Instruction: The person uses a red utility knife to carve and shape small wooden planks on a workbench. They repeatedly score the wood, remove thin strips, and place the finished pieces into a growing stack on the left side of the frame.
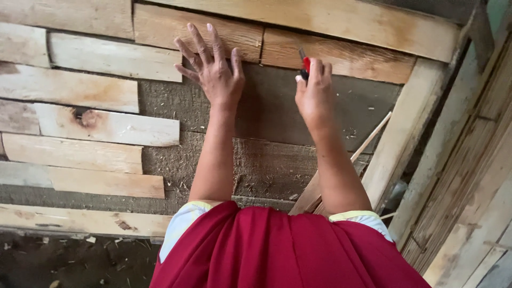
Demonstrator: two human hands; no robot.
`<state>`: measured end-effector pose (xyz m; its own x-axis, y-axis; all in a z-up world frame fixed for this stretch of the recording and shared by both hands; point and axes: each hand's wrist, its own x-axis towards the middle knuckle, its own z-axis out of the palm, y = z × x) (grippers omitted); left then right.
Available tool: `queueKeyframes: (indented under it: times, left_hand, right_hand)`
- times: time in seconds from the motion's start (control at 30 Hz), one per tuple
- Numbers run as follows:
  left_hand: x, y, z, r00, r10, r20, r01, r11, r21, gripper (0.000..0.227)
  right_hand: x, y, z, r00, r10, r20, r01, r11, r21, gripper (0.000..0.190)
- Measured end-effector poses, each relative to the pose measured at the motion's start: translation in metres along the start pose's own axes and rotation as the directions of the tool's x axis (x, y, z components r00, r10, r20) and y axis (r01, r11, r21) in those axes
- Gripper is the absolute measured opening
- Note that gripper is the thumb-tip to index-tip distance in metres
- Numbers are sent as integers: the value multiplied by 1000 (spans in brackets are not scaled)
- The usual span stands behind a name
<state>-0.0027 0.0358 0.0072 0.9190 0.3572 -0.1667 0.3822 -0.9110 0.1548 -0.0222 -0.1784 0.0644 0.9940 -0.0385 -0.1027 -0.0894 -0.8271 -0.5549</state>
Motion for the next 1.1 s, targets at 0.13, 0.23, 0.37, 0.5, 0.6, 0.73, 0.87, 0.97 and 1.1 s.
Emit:
queueKeyframes:
  times: [0.13, 0.23, 0.37, 0.5, 0.6, 0.73, 0.87, 0.97, 1.1]
  left_hand:
    - [-11, 16, 20, 895, 197, -400, -250, 965, -85, 83]
    - [-31, 43, 10, 913, 361, -192, -378, 924, -57, 69]
    - [-43, 60, 21, 831, 446, -331, -500, 861, -93, 50]
    - [-47, 62, 33, 843, 428, -325, -481, 871, -101, 45]
    - [-45, 59, 37, 839, 433, -329, -485, 870, -92, 45]
    - [-46, 58, 35, 835, 436, -334, -487, 869, -82, 48]
    - [-46, 58, 33, 830, 435, -349, -491, 867, -87, 47]
    - [-46, 59, 30, 825, 439, -357, -495, 865, -80, 45]
    - [-47, 61, 28, 838, 426, -341, -481, 872, -94, 42]
  right_hand:
    - [-8, 21, -18, 998, 33, -62, -40, 993, -108, 36]
    - [-15, 70, -18, 975, 38, -220, -48, 998, -41, 36]
    - [-20, 123, -39, 922, 191, -338, -224, 973, -62, 33]
    - [-21, 173, -52, 828, 414, -379, -460, 887, -36, 38]
    - [-19, 196, -57, 811, 379, -445, -422, 907, 3, 44]
    - [-13, 215, -59, 792, 345, -504, -392, 920, 14, 36]
    - [-10, 202, -75, 790, 440, -428, -392, 898, 200, 30]
    - [-7, 206, -79, 777, 504, -377, -415, 861, 294, 28]
    - [-2, 228, -72, 775, 485, -404, -398, 872, 284, 35]
